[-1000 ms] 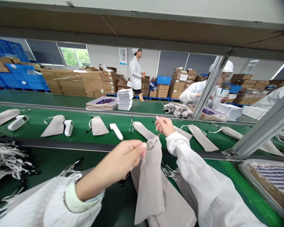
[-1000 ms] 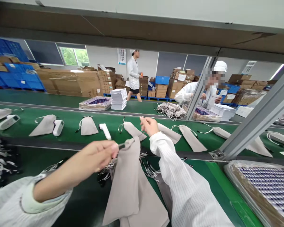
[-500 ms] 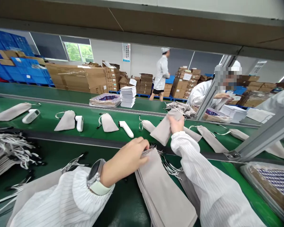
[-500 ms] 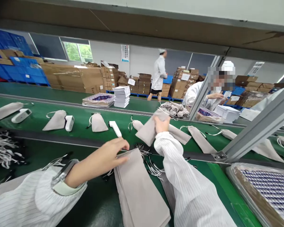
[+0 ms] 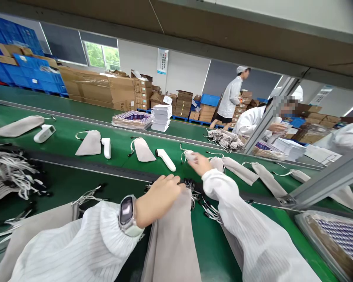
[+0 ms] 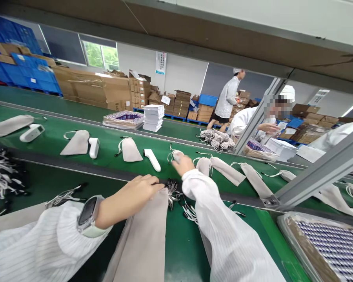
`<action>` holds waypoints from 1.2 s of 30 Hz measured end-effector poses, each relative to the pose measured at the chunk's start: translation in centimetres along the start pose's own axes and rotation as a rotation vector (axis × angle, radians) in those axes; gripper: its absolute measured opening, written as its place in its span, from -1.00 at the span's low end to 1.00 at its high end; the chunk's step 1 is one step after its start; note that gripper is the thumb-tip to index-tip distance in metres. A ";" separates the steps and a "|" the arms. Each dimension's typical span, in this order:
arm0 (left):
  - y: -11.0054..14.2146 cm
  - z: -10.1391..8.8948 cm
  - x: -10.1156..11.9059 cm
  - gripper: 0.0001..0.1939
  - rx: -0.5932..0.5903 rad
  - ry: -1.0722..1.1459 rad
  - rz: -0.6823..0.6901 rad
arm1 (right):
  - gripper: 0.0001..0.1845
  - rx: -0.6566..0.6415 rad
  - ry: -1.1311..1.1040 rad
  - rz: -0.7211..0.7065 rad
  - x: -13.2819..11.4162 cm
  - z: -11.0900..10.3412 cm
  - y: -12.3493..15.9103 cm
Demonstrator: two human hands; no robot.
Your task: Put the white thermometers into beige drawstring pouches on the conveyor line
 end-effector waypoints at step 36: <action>-0.2 -5.7 -0.6 -0.81 0.079 0.561 0.022 | -0.56 0.283 -1.617 -0.171 -8.4 -6.7 1.6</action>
Point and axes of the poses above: each hand's wrist, its own y-axis away from the middle knuckle, its own z-axis out of the palm, x = y × z, the point moved 8 cm from there along -y, towards the middle knuckle, and after that the axes turned 8 degrees about -z, right-handed, at the moved point
